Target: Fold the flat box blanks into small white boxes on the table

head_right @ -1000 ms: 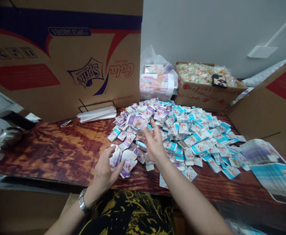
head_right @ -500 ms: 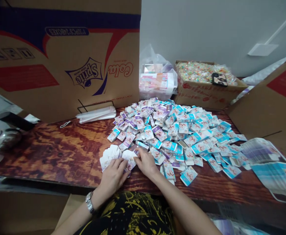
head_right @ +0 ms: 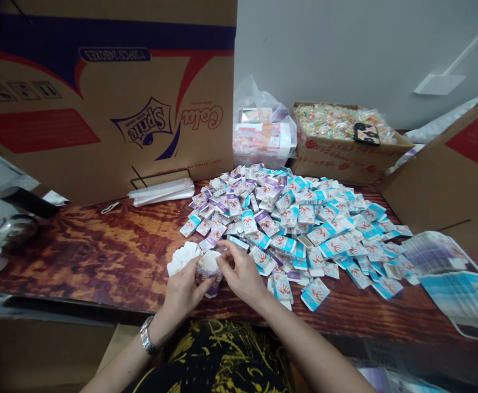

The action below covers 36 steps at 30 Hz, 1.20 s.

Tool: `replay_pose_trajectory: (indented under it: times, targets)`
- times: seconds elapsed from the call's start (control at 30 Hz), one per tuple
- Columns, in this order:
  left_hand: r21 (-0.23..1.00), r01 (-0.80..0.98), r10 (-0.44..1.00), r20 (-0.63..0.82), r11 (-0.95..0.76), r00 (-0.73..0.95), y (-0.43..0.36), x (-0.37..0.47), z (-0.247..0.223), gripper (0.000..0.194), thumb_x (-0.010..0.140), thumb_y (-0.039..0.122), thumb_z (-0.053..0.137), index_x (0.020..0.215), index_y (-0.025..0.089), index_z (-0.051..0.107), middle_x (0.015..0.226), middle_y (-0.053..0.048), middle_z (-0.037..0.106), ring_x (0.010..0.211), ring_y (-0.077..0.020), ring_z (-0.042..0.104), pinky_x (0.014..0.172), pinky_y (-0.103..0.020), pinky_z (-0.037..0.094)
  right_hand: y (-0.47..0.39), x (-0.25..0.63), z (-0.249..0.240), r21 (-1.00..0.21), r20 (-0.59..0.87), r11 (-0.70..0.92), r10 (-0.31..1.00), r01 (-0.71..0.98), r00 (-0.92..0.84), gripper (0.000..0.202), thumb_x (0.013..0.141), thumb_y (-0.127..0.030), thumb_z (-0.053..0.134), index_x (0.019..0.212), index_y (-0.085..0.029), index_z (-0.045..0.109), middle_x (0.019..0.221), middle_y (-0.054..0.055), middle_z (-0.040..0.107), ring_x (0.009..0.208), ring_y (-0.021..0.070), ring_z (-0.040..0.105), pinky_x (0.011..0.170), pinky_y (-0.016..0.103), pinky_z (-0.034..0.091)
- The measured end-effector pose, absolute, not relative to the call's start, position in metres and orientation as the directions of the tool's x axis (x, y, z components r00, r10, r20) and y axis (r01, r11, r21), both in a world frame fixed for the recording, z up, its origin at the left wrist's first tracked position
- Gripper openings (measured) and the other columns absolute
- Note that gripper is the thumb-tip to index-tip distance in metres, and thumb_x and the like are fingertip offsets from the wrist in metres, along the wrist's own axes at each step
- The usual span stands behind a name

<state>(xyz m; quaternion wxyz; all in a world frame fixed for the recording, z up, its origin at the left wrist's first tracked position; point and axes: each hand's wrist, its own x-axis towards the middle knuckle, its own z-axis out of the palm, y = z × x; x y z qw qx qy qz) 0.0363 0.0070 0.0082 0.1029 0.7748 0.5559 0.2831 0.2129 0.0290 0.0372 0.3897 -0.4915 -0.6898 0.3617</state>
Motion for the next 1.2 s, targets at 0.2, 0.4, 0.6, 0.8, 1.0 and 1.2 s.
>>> replay_pose_trajectory:
  times: [0.2, 0.4, 0.6, 0.8, 1.0, 1.2]
  targets:
    - [0.549, 0.751, 0.905, 0.399, -0.366, 0.149, 0.008, 0.037, 0.018, 0.053, 0.084, 0.034, 0.056, 0.129, 0.016, 0.033, 0.099, -0.008, 0.065, 0.073, -0.016, 0.066, 0.065, -0.025, 0.052, 0.019, 0.213, 0.035, -0.57, 0.514, 0.598, 0.794, 0.563, -0.323, 0.025, 0.088, -0.018, 0.051, 0.112, -0.021, 0.056, 0.119, 0.013, 0.052, 0.106, 0.0212, 0.054, 0.085, 0.035, 0.05]
    - [0.569, 0.726, 0.892, 0.431, -0.386, 0.136, 0.009, 0.036, 0.019, 0.055, 0.082, 0.033, 0.059, 0.128, 0.017, 0.033, 0.099, -0.008, 0.064, 0.075, -0.0155, 0.065, 0.065, -0.025, 0.052, 0.018, 0.217, 0.029, -0.375, 0.584, 0.65, 0.72, 0.661, -0.375, 0.032, 0.088, -0.018, 0.051, 0.119, -0.024, 0.056, 0.122, 0.014, 0.053, 0.111, 0.0229, 0.054, 0.089, 0.038, 0.05]
    - [0.542, 0.735, 0.882, 0.441, -0.408, 0.165, 0.011, 0.035, 0.024, 0.046, 0.083, 0.027, 0.054, 0.124, 0.019, 0.036, 0.095, -0.005, 0.063, 0.06, -0.0115, 0.06, 0.056, -0.023, 0.049, 0.014, 0.208, 0.035, -0.581, 0.52, 0.616, 0.784, 0.533, -0.34, 0.03, 0.088, -0.02, 0.05, 0.117, -0.023, 0.057, 0.123, 0.013, 0.052, 0.112, 0.0223, 0.053, 0.091, 0.037, 0.048]
    - [0.463, 0.741, 0.851, 0.444, -0.486, 0.281, 0.01, 0.031, 0.017, 0.033, 0.083, 0.026, 0.054, 0.113, 0.018, 0.043, 0.087, -0.004, 0.062, 0.069, -0.0148, 0.062, 0.062, -0.024, 0.05, 0.02, 0.208, 0.053, -0.948, 0.138, 0.223, 0.93, 0.225, -0.341, 0.023, 0.092, -0.032, 0.046, 0.107, -0.024, 0.062, 0.107, 0.005, 0.06, 0.096, 0.0167, 0.059, 0.08, 0.029, 0.05]
    - [0.367, 0.764, 0.823, 0.439, -0.53, 0.36, 0.008, 0.033, 0.023, 0.03, 0.085, 0.02, 0.05, 0.114, 0.017, 0.043, 0.09, -0.008, 0.062, 0.079, -0.0187, 0.064, 0.068, -0.028, 0.052, 0.033, 0.203, 0.059, -0.998, -0.056, -0.061, 0.946, -0.004, -0.319, 0.02, 0.088, -0.033, 0.052, 0.093, -0.019, 0.065, 0.088, 0.002, 0.064, 0.081, 0.0147, 0.059, 0.074, 0.027, 0.048]
    - [0.348, 0.797, 0.82, 0.491, -0.494, 0.294, 0.005, 0.036, 0.016, 0.055, 0.086, 0.024, 0.05, 0.133, 0.01, 0.026, 0.101, -0.014, 0.063, 0.08, -0.0204, 0.066, 0.068, -0.03, 0.054, 0.033, 0.198, 0.059, -0.995, -0.085, -0.067, 0.959, 0.076, -0.271, 0.015, 0.08, -0.028, 0.06, 0.089, -0.018, 0.066, 0.079, 0.001, 0.066, 0.072, 0.0142, 0.06, 0.068, 0.026, 0.049]
